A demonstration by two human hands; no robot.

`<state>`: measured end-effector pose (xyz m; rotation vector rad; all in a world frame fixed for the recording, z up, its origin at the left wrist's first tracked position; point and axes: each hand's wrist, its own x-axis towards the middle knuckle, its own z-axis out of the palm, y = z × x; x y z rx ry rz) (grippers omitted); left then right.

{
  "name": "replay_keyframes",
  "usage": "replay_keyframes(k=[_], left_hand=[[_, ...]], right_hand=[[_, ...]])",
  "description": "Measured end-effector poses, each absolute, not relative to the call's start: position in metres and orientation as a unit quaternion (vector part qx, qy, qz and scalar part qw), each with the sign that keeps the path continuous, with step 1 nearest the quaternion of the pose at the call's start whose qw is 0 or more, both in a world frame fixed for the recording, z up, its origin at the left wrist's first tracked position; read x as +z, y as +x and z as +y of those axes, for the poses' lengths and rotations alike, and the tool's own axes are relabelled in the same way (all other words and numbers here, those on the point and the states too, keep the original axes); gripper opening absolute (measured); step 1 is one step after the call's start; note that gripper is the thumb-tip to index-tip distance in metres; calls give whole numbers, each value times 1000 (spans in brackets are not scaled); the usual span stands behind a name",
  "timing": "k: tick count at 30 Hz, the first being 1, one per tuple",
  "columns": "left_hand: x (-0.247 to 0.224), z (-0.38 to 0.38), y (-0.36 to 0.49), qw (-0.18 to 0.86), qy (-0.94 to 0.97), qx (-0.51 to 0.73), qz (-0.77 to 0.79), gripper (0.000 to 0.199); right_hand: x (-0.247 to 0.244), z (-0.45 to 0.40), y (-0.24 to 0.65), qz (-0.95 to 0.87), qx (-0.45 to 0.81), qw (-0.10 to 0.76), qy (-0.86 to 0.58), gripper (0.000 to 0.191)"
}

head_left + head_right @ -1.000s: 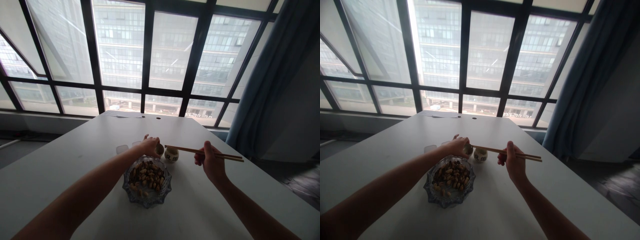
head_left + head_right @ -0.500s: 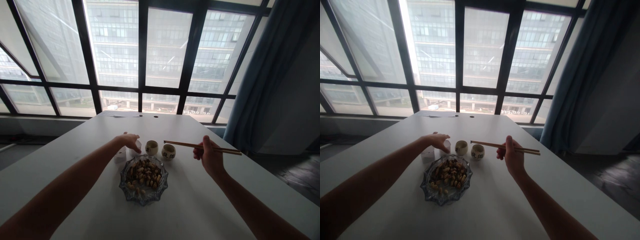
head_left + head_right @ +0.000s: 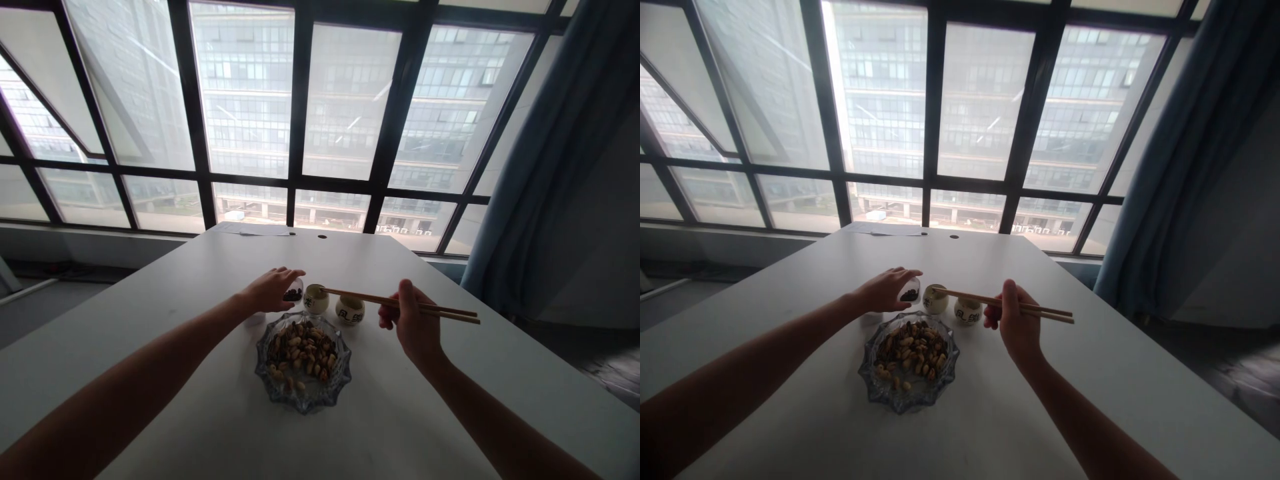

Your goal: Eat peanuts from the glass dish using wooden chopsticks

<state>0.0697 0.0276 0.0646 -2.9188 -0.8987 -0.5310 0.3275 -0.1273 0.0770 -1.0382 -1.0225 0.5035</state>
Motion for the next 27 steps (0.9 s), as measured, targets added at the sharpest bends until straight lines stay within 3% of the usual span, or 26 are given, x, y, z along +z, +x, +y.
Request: replay_keyframes(k=[4, 10, 13, 19, 23, 27], left_hand=[[63, 31, 68, 9, -938, -183, -295, 80], [66, 34, 68, 7, -936, -191, -296, 85], [71, 32, 68, 7, -935, -161, -315, 86], [71, 35, 74, -6, -921, -99, -377, 81], [66, 40, 74, -27, -914, -84, -397, 81], [66, 36, 61, -1, -918, -133, -374, 71]], right_hand=[[72, -105, 299, -512, 188, 701, -460, 49], [59, -83, 279, -707, 82, 554, -433, 45], [62, -88, 283, -724, 61, 540, -425, 41], [93, -117, 302, -666, 195, 576, -432, 56], [99, -138, 300, -687, 359, 438, -455, 58], [86, -144, 295, -725, 361, 385, -443, 57]])
